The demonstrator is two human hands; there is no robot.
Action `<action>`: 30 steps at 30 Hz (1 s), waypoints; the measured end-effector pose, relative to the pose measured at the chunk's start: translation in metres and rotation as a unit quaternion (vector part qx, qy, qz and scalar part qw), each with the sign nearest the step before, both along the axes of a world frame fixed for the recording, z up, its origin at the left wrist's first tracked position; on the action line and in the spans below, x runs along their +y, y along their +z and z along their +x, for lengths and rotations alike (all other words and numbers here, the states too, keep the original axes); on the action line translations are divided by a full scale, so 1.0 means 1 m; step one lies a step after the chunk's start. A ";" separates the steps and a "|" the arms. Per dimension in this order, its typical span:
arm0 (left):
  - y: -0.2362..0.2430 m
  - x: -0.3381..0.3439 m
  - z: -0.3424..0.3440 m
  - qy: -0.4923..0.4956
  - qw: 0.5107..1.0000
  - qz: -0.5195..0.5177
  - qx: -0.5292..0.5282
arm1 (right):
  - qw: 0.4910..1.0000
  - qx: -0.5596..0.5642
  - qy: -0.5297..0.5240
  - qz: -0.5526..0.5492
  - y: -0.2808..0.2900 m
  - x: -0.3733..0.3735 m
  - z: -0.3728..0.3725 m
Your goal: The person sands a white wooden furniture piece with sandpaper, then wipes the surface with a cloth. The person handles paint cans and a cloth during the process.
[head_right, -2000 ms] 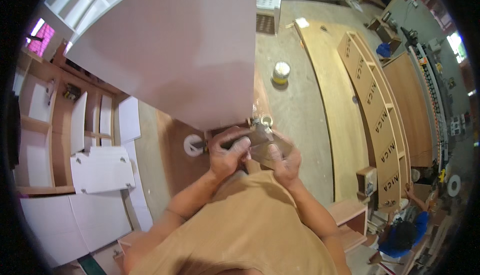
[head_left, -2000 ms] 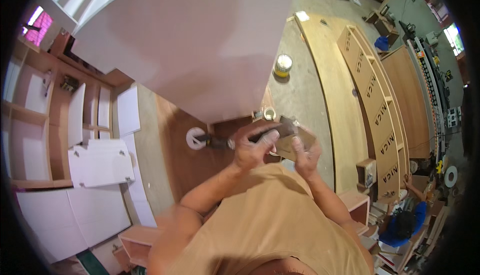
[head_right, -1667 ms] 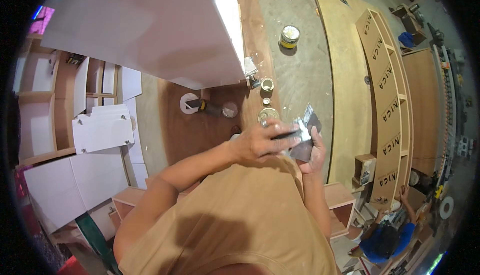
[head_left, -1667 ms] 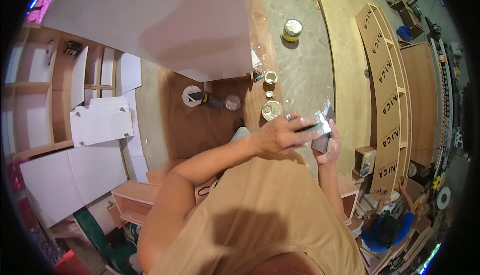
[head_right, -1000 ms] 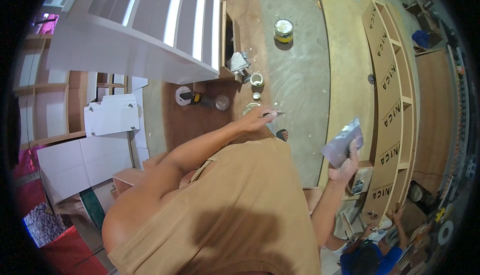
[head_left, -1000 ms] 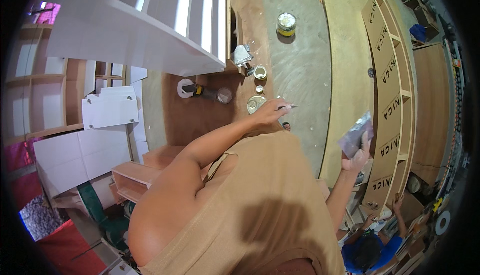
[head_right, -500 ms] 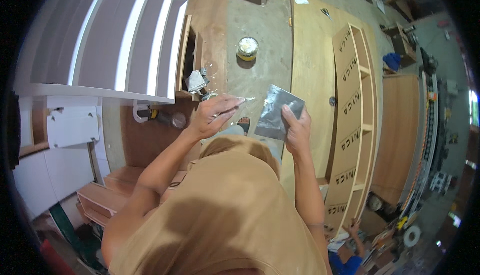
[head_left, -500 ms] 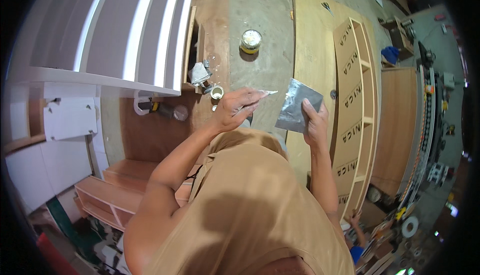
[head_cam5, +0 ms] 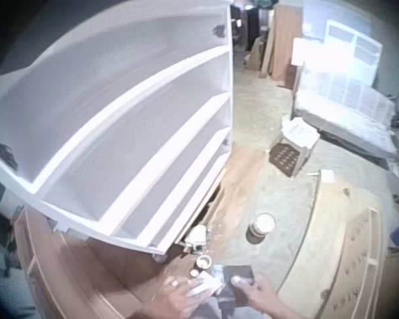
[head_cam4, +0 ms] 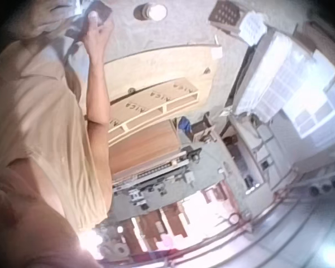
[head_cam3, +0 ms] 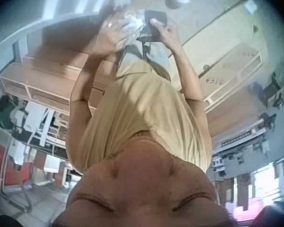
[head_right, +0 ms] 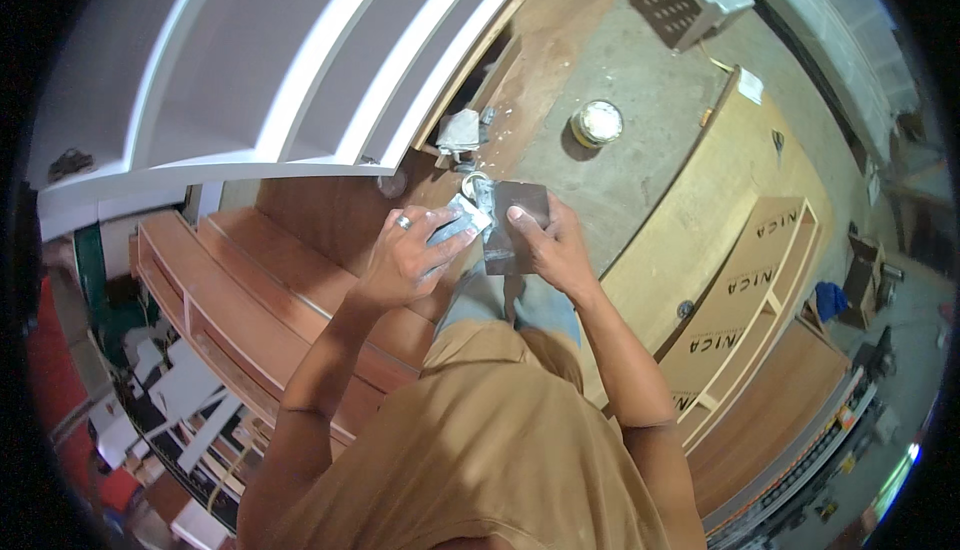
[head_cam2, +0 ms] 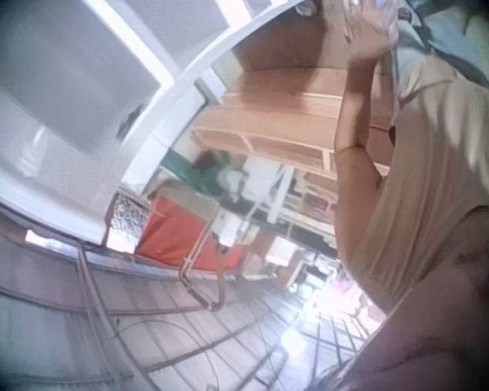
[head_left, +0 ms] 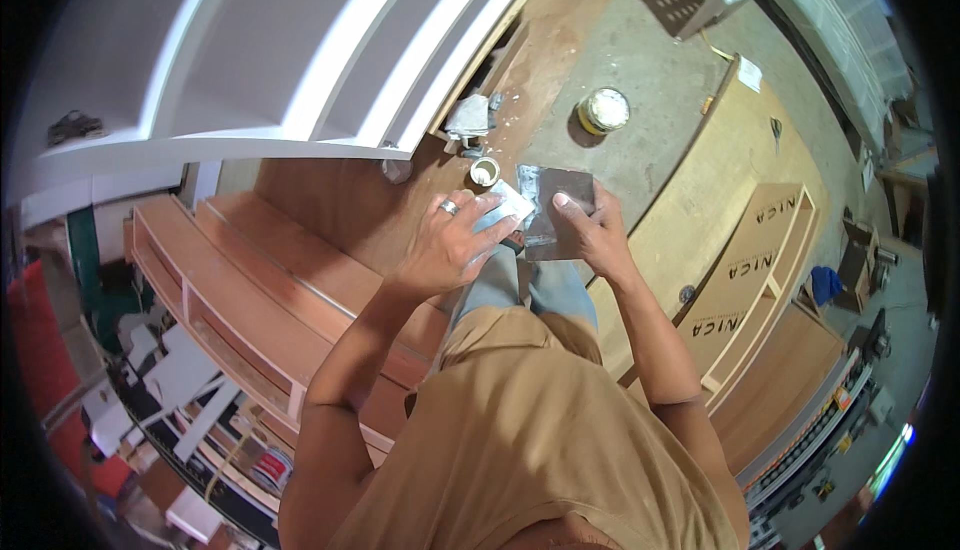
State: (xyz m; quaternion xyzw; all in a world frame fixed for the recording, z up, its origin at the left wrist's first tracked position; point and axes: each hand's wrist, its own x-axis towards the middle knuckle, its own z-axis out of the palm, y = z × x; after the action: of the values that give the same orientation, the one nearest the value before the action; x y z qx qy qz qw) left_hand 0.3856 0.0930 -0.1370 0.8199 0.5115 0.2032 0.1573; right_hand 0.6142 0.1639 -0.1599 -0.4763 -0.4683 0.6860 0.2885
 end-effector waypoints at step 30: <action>-0.492 -0.102 -0.095 0.101 0.470 0.029 -0.876 | 0.981 -0.002 0.192 0.008 -0.484 0.021 -0.069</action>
State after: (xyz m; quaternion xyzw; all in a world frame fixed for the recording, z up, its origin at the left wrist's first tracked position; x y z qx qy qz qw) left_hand 0.2910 -0.0086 -0.6287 0.1604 0.1800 0.8448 0.4777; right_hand 0.5451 0.1848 -0.6441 -0.3767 -0.5573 0.7237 0.1544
